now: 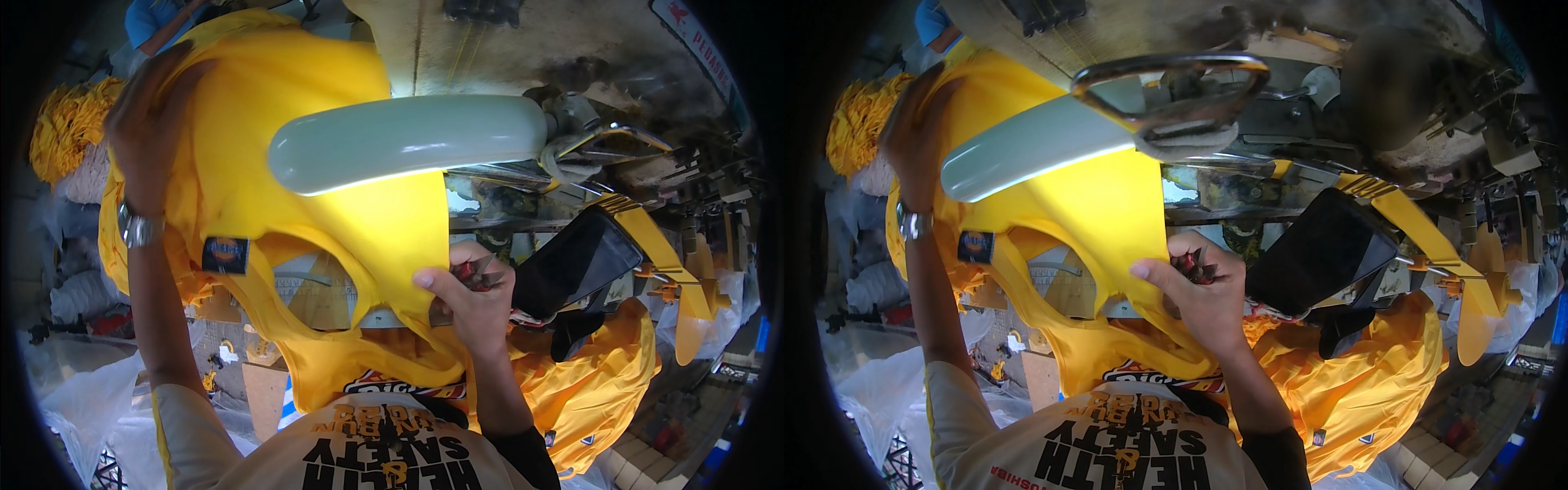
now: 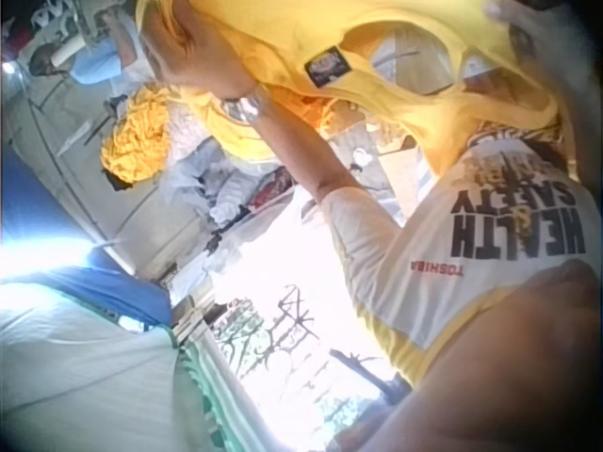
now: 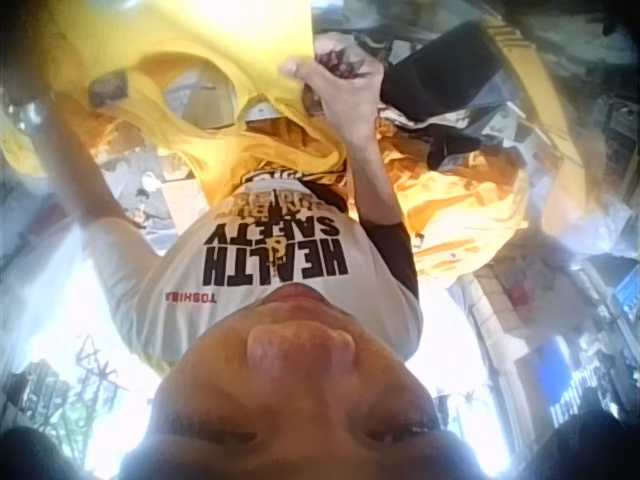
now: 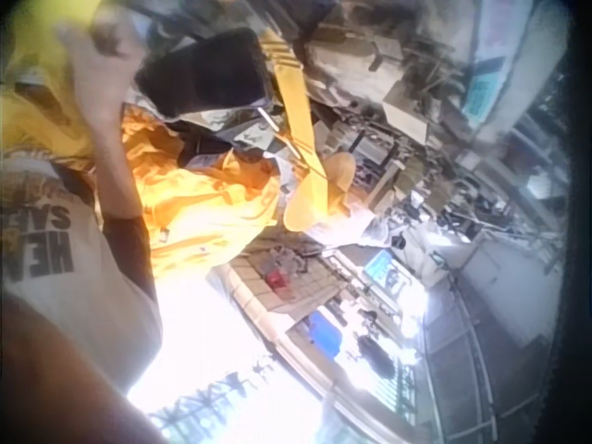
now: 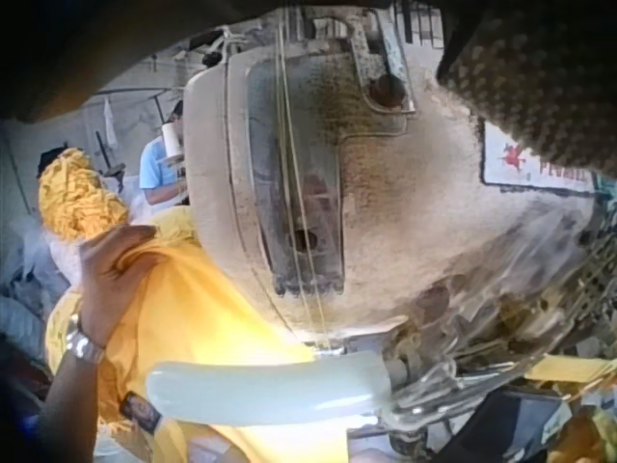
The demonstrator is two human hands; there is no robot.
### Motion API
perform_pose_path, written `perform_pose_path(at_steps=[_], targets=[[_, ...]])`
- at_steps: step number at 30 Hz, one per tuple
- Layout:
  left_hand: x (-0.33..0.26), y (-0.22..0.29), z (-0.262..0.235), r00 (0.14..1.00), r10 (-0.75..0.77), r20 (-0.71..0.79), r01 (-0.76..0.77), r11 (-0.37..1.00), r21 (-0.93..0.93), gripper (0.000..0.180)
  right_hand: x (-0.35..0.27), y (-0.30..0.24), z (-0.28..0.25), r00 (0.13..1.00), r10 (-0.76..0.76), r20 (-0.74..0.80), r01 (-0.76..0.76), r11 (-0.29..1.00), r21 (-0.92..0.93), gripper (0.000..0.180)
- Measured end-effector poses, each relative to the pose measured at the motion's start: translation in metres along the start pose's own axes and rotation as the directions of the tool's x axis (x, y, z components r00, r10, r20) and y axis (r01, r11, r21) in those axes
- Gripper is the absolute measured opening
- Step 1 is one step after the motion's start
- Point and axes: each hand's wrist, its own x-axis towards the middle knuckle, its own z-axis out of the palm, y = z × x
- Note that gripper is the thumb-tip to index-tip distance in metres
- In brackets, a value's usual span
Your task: The person trims loose threads from yellow shirts using nippers, handling the garments one by one and turning them over to check the seams.
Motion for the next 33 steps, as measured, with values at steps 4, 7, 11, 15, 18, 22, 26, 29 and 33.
perform_pose_path(at_steps=[4, 7, 11, 15, 18, 22, 26, 29, 33], targets=[[0.009, 0.058, 0.012, 0.982, 0.035, 0.187, -0.093, 0.946, 0.311, 0.032, 0.003, -0.007, 0.005, 0.998, 0.029, -0.047, -0.031, 0.999, -0.03, 0.01], [-0.025, 0.142, 0.002, 0.907, -0.142, 0.396, 0.319, 0.845, -0.429, 0.033, 0.005, -0.008, 0.0, 0.999, 0.035, -0.041, -0.039, 0.993, -0.11, 0.009], [-0.047, 0.158, 0.016, 0.775, -0.217, 0.594, 0.562, 0.667, -0.49, 0.038, 0.005, -0.008, 0.001, 0.998, 0.056, -0.002, -0.056, 0.987, -0.153, 0.009], [-0.033, 0.126, 0.044, 0.871, -0.023, 0.49, 0.314, 0.793, -0.522, 0.039, 0.005, -0.011, 0.003, 0.996, 0.075, -0.057, -0.078, 0.995, -0.065, 0.01], [-0.034, 0.126, 0.046, 0.951, -0.04, 0.306, 0.167, 0.901, -0.4, 0.038, 0.013, -0.009, 0.003, 0.996, 0.059, -0.072, -0.06, 0.998, -0.019, 0.01], [-0.122, 0.176, 0.002, 0.987, -0.153, 0.05, 0.153, 0.793, -0.59, 0.053, 0.018, 0.002, 0.002, 0.996, 0.038, -0.083, -0.036, 0.999, 0.02, 0.01], [-0.119, 0.233, 0.002, 0.87, -0.356, 0.341, 0.493, 0.638, -0.591, 0.051, 0.016, -0.004, 0.0, 0.997, 0.021, -0.08, -0.023, 1.0, -0.021, 0.009], [-0.101, 0.242, 0.012, 0.737, -0.586, 0.336, 0.495, 0.13, -0.859, 0.062, 0.011, -0.019, 0.014, 0.986, -0.025, -0.165, 0.022, 1.0, -0.022, 0.006], [-0.069, 0.196, 0.006, 0.948, -0.3, 0.105, 0.313, 0.827, -0.466, 0.051, 0.021, -0.028, 0.027, 0.958, -0.251, -0.136, 0.213, 0.945, -0.247, 0.011]])
